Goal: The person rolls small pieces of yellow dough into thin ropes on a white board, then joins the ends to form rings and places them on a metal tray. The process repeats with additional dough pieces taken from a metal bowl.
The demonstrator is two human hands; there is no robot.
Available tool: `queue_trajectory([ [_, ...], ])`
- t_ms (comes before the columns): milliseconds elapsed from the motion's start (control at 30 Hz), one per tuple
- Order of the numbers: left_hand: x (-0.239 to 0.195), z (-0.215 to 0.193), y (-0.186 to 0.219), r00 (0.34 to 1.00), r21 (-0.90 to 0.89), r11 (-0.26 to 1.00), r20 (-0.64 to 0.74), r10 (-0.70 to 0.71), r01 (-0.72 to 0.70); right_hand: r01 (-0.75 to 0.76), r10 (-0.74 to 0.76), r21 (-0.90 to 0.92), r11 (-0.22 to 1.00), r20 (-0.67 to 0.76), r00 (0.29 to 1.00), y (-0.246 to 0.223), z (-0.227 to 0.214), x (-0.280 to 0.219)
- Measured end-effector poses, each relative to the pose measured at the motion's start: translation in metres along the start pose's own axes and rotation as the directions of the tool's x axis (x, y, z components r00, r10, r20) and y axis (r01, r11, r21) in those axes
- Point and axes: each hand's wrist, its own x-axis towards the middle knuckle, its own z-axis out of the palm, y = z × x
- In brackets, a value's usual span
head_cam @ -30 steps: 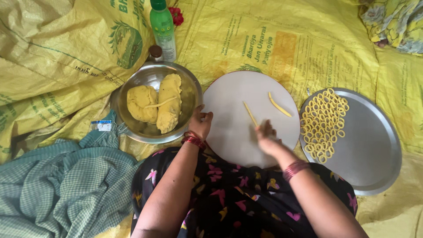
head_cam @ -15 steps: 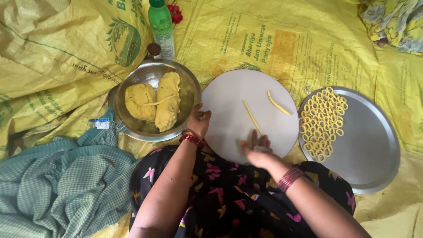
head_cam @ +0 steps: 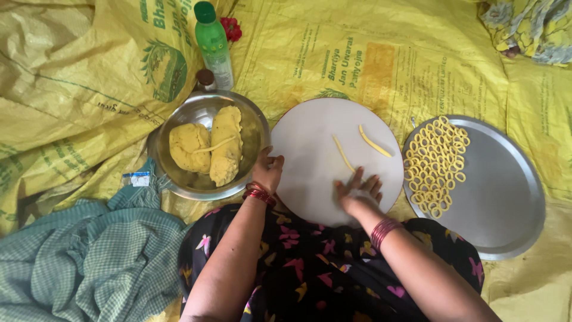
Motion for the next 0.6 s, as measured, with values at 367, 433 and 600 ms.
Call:
queue_trajectory([
  [367, -0.002, -0.001, -0.003, 1.000, -0.004, 1.000, -0.013, -0.004, 0.004, 0.224, -0.175, -0.155, 0.962, 0.275, 0.945, -0.015, -0.012, -0.097],
  [433, -0.001, -0.001, -0.005, 1.000, -0.011, 1.000, -0.003, -0.003, 0.003, 0.288, -0.227, -0.142, 0.947, 0.338, 0.913, -0.021, -0.008, -0.116],
  [600, 0.000, -0.002, -0.007, 1.000, 0.020, 1.000, -0.002, 0.010, -0.010, 0.412, -0.362, -0.115, 0.904, 0.305, 0.881, -0.027, -0.001, -0.127],
])
